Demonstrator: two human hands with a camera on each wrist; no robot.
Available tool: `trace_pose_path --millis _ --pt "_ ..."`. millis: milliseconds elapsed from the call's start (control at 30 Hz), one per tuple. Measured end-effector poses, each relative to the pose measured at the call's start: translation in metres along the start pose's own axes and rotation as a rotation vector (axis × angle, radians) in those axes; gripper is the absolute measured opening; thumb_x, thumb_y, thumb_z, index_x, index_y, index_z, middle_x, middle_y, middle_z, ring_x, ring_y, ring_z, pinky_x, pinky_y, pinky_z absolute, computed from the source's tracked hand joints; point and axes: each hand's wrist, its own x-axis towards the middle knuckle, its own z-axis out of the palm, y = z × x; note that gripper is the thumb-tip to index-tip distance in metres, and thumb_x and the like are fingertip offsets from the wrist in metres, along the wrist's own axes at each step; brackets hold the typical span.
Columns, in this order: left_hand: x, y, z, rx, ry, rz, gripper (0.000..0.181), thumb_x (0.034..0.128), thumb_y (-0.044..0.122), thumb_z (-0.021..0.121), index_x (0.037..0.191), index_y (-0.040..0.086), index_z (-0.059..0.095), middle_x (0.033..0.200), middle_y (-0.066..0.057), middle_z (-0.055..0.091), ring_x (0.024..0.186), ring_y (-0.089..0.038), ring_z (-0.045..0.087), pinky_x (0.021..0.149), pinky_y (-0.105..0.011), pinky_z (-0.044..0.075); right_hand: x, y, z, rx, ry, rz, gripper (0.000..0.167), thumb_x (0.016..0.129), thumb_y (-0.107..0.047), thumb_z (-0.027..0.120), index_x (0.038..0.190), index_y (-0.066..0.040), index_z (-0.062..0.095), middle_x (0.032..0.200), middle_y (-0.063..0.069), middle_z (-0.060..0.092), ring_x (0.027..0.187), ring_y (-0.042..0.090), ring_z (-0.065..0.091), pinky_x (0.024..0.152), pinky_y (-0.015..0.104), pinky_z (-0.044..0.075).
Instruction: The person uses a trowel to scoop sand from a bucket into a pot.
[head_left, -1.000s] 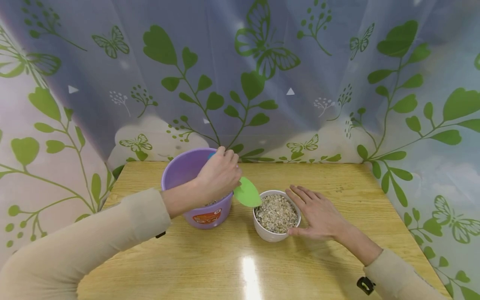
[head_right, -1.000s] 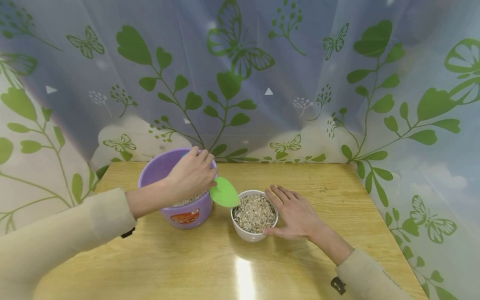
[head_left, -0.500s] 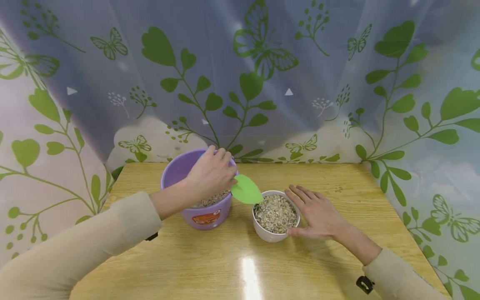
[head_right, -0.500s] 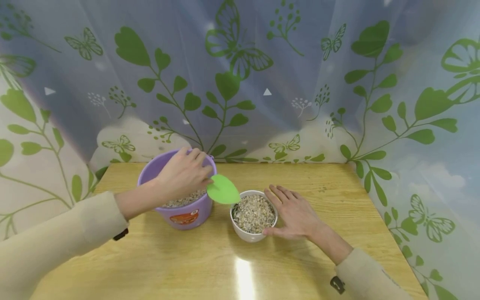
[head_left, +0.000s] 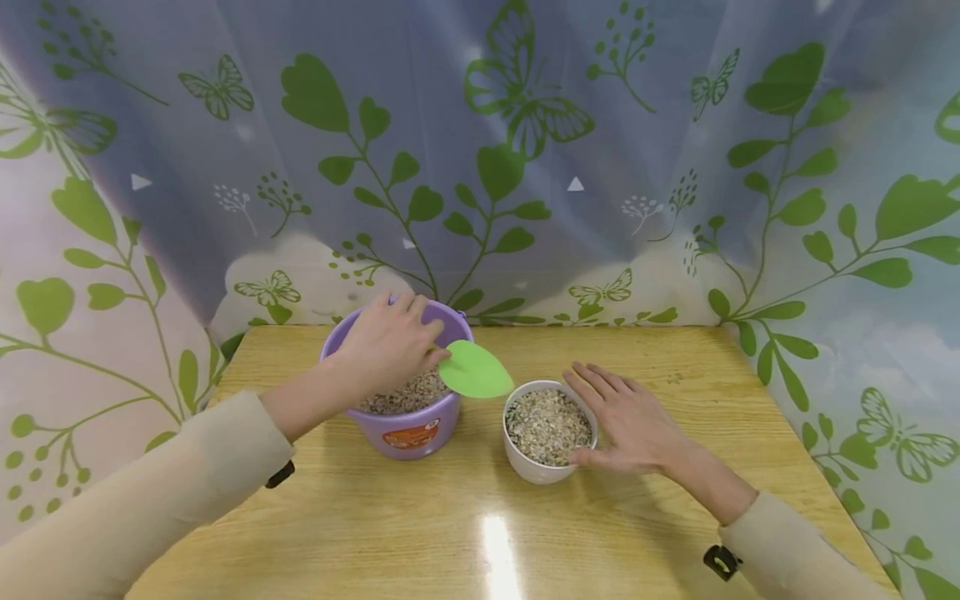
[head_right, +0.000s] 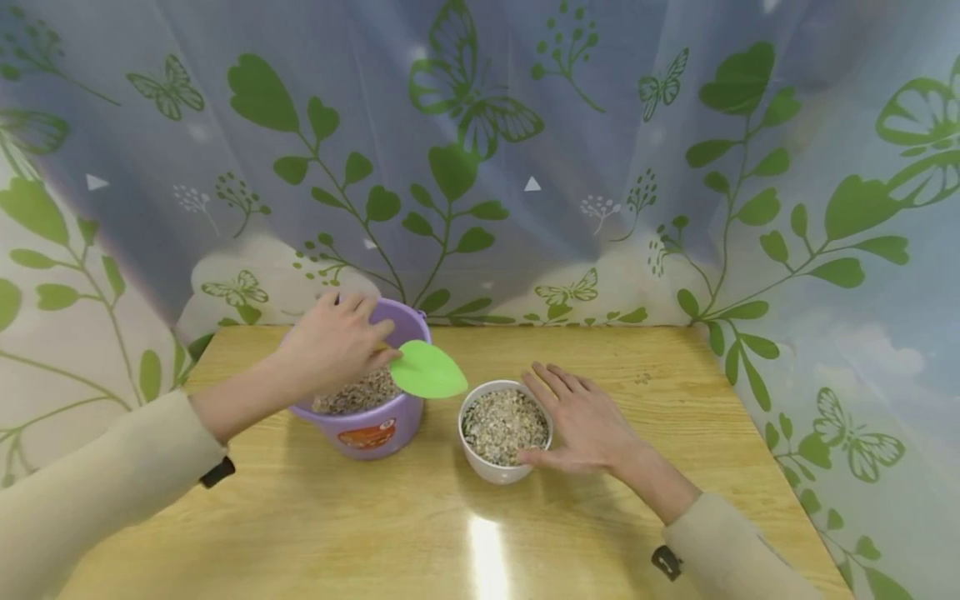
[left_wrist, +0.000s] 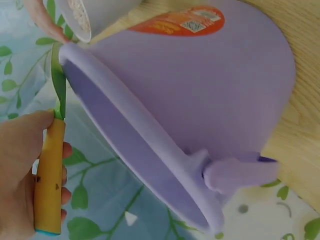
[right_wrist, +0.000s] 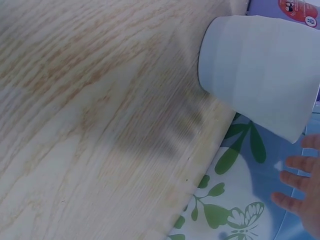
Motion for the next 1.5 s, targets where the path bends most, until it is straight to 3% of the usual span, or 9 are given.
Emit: trace_pose_path --millis 233,333,467,633,800,967,1067,1233,1500 --pt "-0.008 -0.018 0.002 -0.028 -0.052 -0.048 0.051 0.1065 0.057 0.052 0.122 0.013 0.071 0.129 -0.021 0.070 0.119 -0.037 0.065 0.100 -0.054 0.053 0.009 -0.005 -0.006 0.009 -0.024 0.009 0.115 0.084 -0.083 0.060 0.166 -0.009 0.029 0.170 0.019 0.037 0.153 0.042 0.044 0.115 0.062 0.045" --pt "-0.014 -0.025 0.004 -0.067 -0.042 -0.066 0.050 0.1064 0.056 0.053 0.123 0.012 0.071 0.128 -0.021 0.070 0.121 -0.038 0.064 0.104 -0.057 0.052 0.014 -0.009 -0.010 0.018 -0.023 0.007 0.113 0.086 -0.081 0.061 0.166 -0.009 0.029 0.171 0.019 0.036 0.154 0.042 0.043 0.116 0.062 0.045" --pt "-0.021 -0.032 0.011 -0.092 -0.002 -0.071 0.045 0.1060 0.053 0.056 0.115 0.012 0.072 0.117 -0.020 0.071 0.113 -0.038 0.067 0.099 -0.057 0.055 0.021 -0.015 -0.015 0.044 -0.018 0.003 0.111 0.087 -0.081 0.060 0.166 -0.009 0.029 0.171 0.019 0.034 0.155 0.042 0.041 0.118 0.062 0.043" --pt "-0.029 -0.041 0.016 -0.117 -0.007 -0.084 0.045 0.1057 0.053 0.056 0.115 0.012 0.071 0.117 -0.022 0.071 0.115 -0.041 0.067 0.100 -0.060 0.053 0.031 -0.018 -0.017 0.035 -0.018 -0.011 0.113 0.088 -0.085 0.055 0.168 -0.011 0.025 0.172 0.017 0.033 0.156 0.040 0.040 0.119 0.060 0.042" --pt "-0.036 -0.054 0.021 -0.112 0.014 -0.090 0.043 0.1052 0.052 0.057 0.106 0.011 0.069 0.111 -0.021 0.072 0.109 -0.040 0.067 0.090 -0.055 0.053 0.044 -0.024 -0.021 0.006 -0.023 -0.020 0.113 0.087 -0.082 0.058 0.168 -0.011 0.024 0.172 0.017 0.034 0.155 0.040 0.040 0.120 0.059 0.043" --pt "-0.039 -0.066 0.025 -0.123 0.018 -0.105 0.044 0.1049 0.050 0.059 0.112 0.009 0.072 0.118 -0.025 0.073 0.114 -0.044 0.067 0.095 -0.060 0.052 0.057 -0.031 -0.023 0.003 -0.029 -0.028 0.112 0.088 -0.084 0.054 0.168 -0.011 0.024 0.172 0.017 0.034 0.156 0.040 0.040 0.121 0.058 0.041" --pt "-0.040 -0.070 0.027 -0.119 0.004 -0.105 0.045 0.1053 0.050 0.058 0.115 0.009 0.072 0.121 -0.026 0.072 0.117 -0.044 0.067 0.096 -0.063 0.051 0.064 -0.034 -0.024 0.006 -0.019 -0.042 0.113 0.089 -0.091 0.041 0.167 -0.011 0.026 0.172 0.017 0.034 0.155 0.040 0.041 0.121 0.057 0.041" --pt "-0.038 -0.077 0.032 -0.094 0.009 -0.081 0.041 0.1042 0.049 0.061 0.099 0.010 0.066 0.099 -0.019 0.069 0.097 -0.038 0.067 0.083 -0.055 0.052 0.076 -0.041 -0.026 0.012 0.001 -0.063 0.120 0.086 -0.098 0.013 0.167 -0.010 0.027 0.171 0.018 0.036 0.154 0.040 0.043 0.121 0.057 0.042" --pt "-0.036 -0.083 0.041 -0.032 0.050 -0.042 0.042 0.1006 0.050 0.066 0.089 0.011 0.061 0.084 -0.010 0.058 0.080 -0.028 0.057 0.070 -0.041 0.042 0.094 -0.054 -0.031 0.028 -0.036 -0.040 0.122 0.085 -0.099 0.008 0.168 -0.011 0.022 0.174 0.018 0.026 0.158 0.039 0.037 0.123 0.059 0.039"
